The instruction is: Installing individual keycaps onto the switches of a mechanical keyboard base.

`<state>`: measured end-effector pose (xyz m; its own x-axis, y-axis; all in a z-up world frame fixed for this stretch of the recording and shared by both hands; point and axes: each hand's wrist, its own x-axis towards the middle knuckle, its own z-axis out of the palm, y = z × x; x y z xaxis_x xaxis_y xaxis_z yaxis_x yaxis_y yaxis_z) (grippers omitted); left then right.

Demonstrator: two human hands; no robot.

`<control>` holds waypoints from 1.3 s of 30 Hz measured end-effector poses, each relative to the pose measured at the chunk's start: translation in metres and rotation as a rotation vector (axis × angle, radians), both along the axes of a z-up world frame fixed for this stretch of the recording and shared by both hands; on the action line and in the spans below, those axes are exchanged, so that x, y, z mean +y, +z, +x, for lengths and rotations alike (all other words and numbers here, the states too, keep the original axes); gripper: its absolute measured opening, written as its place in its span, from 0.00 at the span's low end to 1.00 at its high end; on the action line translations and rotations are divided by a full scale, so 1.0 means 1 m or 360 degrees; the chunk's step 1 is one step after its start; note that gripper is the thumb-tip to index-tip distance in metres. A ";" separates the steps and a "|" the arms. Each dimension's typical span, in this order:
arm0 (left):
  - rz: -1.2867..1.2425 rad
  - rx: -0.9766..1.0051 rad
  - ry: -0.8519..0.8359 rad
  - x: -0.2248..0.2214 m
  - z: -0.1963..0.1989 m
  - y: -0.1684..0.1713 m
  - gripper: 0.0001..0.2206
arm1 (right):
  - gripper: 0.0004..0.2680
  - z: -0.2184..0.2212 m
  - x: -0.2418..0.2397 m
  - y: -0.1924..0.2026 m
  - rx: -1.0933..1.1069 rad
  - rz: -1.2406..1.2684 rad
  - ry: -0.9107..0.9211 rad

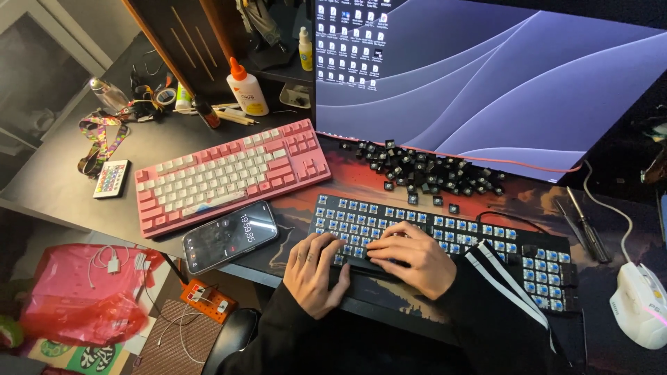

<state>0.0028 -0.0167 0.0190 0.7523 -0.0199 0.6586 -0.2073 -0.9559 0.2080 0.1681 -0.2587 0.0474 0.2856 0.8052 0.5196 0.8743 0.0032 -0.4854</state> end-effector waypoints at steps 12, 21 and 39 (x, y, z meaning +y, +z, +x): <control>0.0023 -0.0048 -0.0054 0.000 0.001 0.001 0.17 | 0.09 -0.018 -0.001 0.008 -0.0403 -0.0164 -0.0194; 0.0049 -0.0027 -0.0245 -0.009 0.002 0.012 0.22 | 0.07 0.015 -0.018 0.031 -0.0208 -0.0203 -0.0413; -0.0061 -0.0205 -0.0243 -0.023 0.033 0.008 0.09 | 0.15 0.171 0.054 -0.009 -0.0506 -0.0733 -0.1049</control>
